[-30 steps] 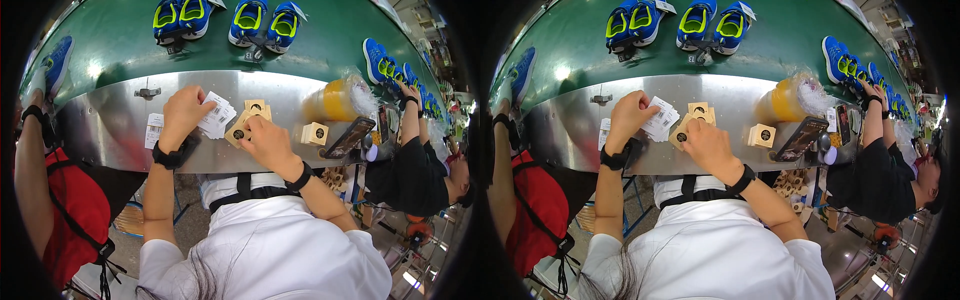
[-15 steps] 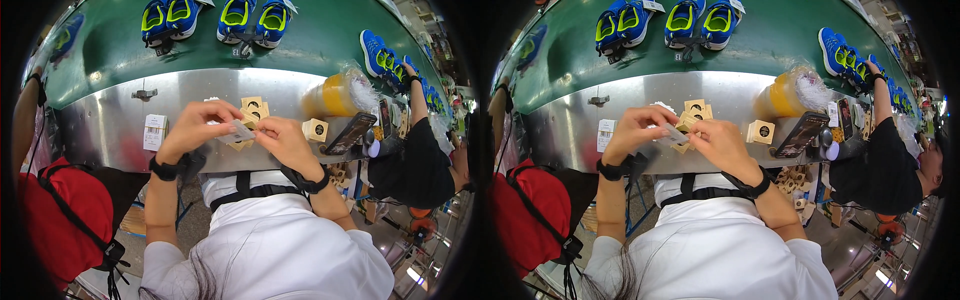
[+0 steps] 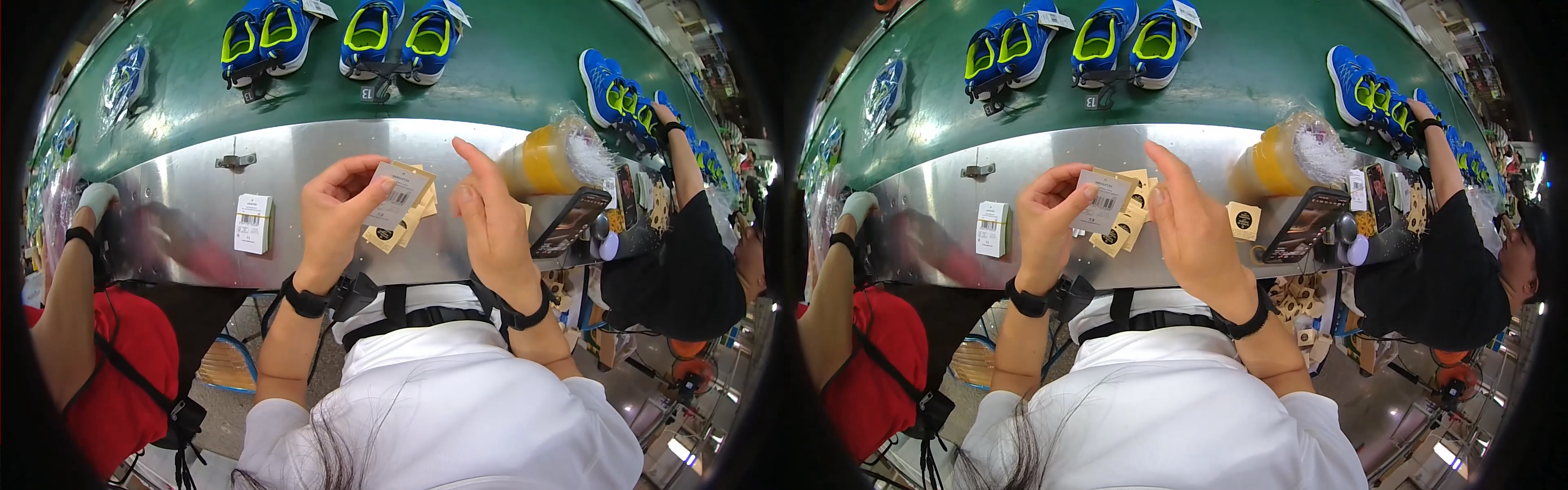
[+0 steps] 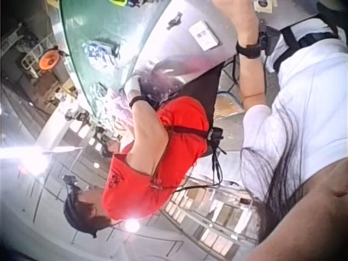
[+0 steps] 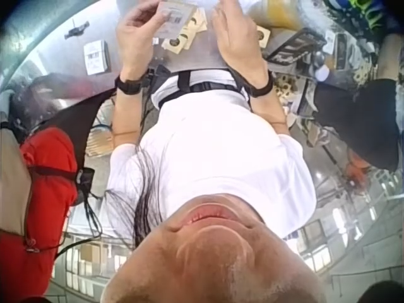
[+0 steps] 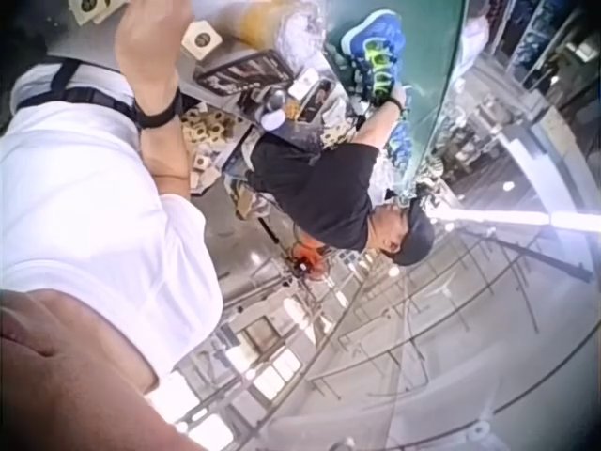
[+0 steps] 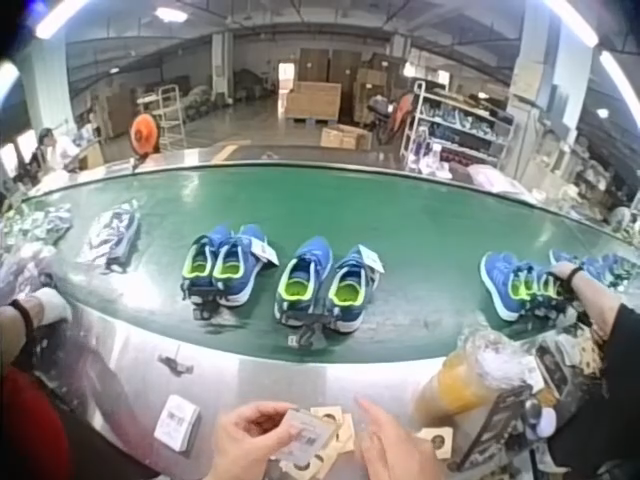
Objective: Apply adhesive stickers and tags to shoe components and insert items into the finished shoes on a manufacturing line.
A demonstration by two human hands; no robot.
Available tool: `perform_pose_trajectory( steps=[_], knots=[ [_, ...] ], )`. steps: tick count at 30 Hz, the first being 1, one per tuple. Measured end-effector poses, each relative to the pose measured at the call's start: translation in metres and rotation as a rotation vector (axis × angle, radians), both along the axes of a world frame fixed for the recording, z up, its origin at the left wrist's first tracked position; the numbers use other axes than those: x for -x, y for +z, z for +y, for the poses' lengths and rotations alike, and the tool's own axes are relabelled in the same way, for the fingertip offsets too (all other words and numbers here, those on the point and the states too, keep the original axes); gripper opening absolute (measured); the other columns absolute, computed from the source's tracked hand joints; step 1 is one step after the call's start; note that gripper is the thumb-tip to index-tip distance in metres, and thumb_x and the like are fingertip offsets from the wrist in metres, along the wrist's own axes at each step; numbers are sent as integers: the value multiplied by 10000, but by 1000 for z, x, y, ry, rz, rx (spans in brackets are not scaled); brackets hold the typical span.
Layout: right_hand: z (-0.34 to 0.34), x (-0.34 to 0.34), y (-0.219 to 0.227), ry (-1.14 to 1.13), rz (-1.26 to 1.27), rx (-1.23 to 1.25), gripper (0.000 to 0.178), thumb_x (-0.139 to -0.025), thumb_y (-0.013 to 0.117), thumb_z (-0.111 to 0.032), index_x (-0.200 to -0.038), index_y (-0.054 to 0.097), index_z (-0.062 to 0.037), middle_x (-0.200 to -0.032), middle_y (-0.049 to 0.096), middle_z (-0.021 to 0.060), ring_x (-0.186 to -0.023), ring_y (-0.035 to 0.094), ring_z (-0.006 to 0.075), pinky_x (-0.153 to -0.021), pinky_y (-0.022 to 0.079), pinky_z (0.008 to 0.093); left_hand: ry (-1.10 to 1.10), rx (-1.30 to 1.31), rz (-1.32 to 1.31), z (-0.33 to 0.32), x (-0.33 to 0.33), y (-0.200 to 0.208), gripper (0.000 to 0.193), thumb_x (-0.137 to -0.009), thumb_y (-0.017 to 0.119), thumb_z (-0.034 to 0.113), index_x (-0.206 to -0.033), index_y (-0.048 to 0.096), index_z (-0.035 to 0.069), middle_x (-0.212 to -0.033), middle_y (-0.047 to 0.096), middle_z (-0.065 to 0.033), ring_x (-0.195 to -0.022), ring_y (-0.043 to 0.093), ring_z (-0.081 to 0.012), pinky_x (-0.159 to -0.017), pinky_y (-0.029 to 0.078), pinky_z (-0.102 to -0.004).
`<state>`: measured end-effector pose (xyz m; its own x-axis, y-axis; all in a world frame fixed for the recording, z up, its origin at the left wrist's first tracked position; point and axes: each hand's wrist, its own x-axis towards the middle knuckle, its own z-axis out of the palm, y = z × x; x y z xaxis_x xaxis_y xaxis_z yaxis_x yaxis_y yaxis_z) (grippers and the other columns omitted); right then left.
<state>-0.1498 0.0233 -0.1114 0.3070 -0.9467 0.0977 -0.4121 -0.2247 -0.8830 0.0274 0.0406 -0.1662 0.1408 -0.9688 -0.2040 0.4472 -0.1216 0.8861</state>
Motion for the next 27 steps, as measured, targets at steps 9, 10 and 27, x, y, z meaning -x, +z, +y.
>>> perform_pose_trajectory(
  steps=[9, 10, 27],
  knots=[
    [-9, -7, -3, 40, 172, 331, 112, -786, 661, -25, -896, 646, -38, -725, 631, 81, -588, 615, 234, -524, 479, 309, -2, 43, -99, 4, 10, 8, 165, -777, 692, -32, -908, 600, 8, -874, 626, -33, -768, 597, -75, -693, 480, -196],
    [-9, -8, -3, 39, 173, 331, 112, -786, 661, -25, -896, 646, -38, -725, 631, 81, -588, 615, 234, -524, 479, 309, -3, 43, -98, 4, 11, 8, 165, -777, 692, -32, -908, 600, 8, -874, 626, -33, -768, 597, -75, -693, 480, -196],
    [-8, -7, 1, -15, 196, 233, 253, -755, 631, 2, -997, 598, -61, -706, 648, 62, -547, 625, 213, -494, 490, 299, -47, 116, -119, 3, 17, 10, 151, -798, 692, 1, -922, 606, -9, -889, 644, -45, -818, 613, -84, -731, 500, -216]
  ],
)
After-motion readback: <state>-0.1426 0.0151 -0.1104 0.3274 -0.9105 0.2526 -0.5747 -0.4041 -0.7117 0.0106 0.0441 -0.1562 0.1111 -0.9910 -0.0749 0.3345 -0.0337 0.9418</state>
